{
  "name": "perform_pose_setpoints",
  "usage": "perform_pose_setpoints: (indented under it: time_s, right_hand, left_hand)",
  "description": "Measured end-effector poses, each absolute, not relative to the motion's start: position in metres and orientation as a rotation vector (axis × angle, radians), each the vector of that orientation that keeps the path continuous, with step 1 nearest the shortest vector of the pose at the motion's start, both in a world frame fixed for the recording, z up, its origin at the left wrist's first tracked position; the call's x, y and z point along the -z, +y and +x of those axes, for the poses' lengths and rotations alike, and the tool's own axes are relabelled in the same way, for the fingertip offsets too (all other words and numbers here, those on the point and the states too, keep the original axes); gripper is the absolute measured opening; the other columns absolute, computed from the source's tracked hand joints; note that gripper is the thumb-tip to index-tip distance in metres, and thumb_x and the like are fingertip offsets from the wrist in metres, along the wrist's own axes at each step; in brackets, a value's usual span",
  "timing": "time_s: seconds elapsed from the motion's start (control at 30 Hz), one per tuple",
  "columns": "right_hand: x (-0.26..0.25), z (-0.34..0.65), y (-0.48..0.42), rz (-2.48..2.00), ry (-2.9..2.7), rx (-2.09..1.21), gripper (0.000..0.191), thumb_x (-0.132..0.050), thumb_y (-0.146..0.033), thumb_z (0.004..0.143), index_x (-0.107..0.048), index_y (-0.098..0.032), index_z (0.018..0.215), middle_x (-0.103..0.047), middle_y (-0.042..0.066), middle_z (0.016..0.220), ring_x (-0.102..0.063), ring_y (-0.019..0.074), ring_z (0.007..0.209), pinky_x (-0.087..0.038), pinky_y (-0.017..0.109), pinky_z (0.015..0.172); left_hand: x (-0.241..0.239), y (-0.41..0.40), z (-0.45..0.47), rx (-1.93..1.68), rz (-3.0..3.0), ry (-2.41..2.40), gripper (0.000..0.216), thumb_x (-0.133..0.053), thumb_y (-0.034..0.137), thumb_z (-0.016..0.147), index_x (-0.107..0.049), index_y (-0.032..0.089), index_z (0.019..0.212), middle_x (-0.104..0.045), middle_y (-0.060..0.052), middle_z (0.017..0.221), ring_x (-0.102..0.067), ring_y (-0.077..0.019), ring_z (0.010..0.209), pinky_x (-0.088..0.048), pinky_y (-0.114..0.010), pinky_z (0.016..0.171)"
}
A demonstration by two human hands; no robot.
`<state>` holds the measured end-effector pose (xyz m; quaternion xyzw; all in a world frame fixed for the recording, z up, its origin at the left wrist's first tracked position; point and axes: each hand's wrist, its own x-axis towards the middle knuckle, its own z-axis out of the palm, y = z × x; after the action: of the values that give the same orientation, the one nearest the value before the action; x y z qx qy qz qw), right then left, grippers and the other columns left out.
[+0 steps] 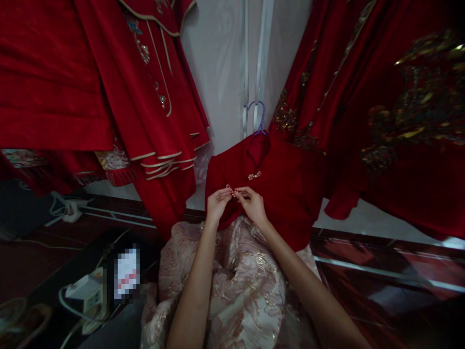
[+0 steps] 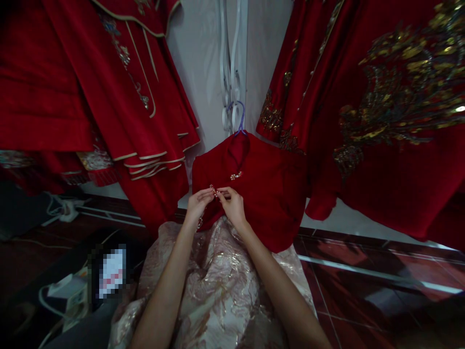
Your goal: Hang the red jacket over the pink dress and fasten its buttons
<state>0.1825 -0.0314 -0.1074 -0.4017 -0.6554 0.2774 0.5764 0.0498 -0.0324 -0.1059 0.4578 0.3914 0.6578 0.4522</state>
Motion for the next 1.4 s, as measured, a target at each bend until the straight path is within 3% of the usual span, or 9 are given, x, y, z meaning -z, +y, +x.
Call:
perform_pose_setpoints:
  time_s: [0.27, 0.63, 1.07, 1.4]
  right_hand:
    - [0.1065, 0.1781, -0.0371, -0.964, -1.518, -0.56, 0.024, -0.052, -0.035, 0.083, -0.065, -0.019, 0.095, -0.068, 0.006, 0.092, -0.064, 0.0153, 0.075, -0.054, 0.026, 0.065]
    - [0.1106, 0.1826, -0.0359, -0.958, -1.524, -0.579, 0.02, -0.052, -0.031, 0.083, -0.065, -0.02, 0.092, -0.069, 0.005, 0.094, -0.065, 0.0149, 0.077, -0.053, 0.026, 0.069]
    - [0.1072, 0.179, -0.0355, -0.957, -1.522, -0.499, 0.02, -0.053, -0.032, 0.082, -0.067, -0.019, 0.09, -0.068, 0.004, 0.087, -0.064, 0.0137, 0.074, -0.052, 0.026, 0.071]
    - [0.1039, 0.1741, -0.0373, -0.975, -1.532, -0.447, 0.019, -0.054, -0.03, 0.081, -0.066, -0.019, 0.089, -0.064, 0.005, 0.086, -0.062, 0.0134, 0.072, -0.053, 0.025, 0.065]
  left_hand:
    - [0.1103, -0.032, 0.0484, -1.621, 1.145, 0.96, 0.029, -0.07, 0.014, 0.059, -0.066, 0.011, 0.088, -0.07, -0.009, 0.086, -0.065, -0.0163, 0.081, -0.047, -0.038, 0.09]
    - [0.111, -0.0353, 0.0474, -1.583, 1.118, 0.99, 0.036, -0.066, 0.018, 0.061, -0.062, 0.015, 0.096, -0.069, -0.009, 0.091, -0.065, -0.0149, 0.079, -0.05, -0.032, 0.077]
    - [0.1085, -0.0351, 0.0557, -1.667, 1.155, 1.055, 0.023, -0.071, 0.018, 0.059, -0.067, 0.01, 0.08, -0.07, -0.009, 0.084, -0.065, -0.0151, 0.078, -0.049, -0.035, 0.087]
    - [0.1096, -0.0355, 0.0548, -1.744, 1.35, 1.173, 0.018, -0.07, 0.019, 0.064, -0.068, 0.012, 0.08, -0.071, -0.009, 0.081, -0.067, -0.0152, 0.074, -0.052, -0.032, 0.079]
